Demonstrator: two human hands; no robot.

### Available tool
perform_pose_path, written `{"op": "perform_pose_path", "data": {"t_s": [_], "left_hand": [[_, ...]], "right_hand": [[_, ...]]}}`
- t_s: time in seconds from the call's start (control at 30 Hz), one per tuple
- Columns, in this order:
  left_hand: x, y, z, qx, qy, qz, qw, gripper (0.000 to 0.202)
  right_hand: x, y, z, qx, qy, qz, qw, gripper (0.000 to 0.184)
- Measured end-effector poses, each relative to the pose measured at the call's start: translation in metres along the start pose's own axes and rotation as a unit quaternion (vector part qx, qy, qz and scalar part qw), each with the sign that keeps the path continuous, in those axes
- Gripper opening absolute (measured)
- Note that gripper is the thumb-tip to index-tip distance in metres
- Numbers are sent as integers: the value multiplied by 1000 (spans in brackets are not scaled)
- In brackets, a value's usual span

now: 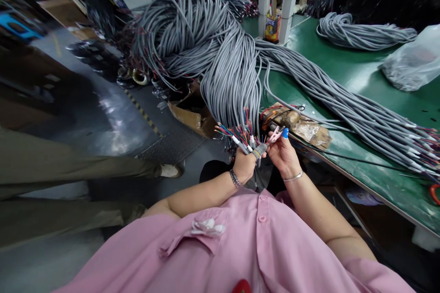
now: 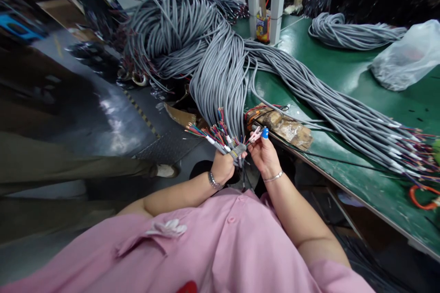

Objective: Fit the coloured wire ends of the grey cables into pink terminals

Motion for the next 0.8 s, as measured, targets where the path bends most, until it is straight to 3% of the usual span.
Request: {"op": "perform_pose_path", "data": {"t_s": [0.23,0.37,0.47,0.6,0.8], "left_hand": [[-3,1,-2,9,11,-29,999,19],[-12,3,-5,10,18,0,1000,22],[-15,0,-7,28,45,49,997,23],[-12,-12,-8,64,113,116,985,22],[-6,-20,-8,38,210,138,967,16]], "right_hand": [[-4,-4,-3,21,61,0,998,38],[-3,-3,-17,53,106,-94,989,53],[0,-2,-31,40,116,-211,970,41],[5,4,-43,-52,76,-296,951,18],[11,5,-46,-72,84,-353,929,17]]}}
Point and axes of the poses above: each hand's wrist, its own z-axis towards the middle knuckle, its own x-axis out of the palm, y = z × x, the point moved 5 cm from there along z, towards the middle knuckle, and after that the axes turned 6 degrees about x, right-handed, at the moved point
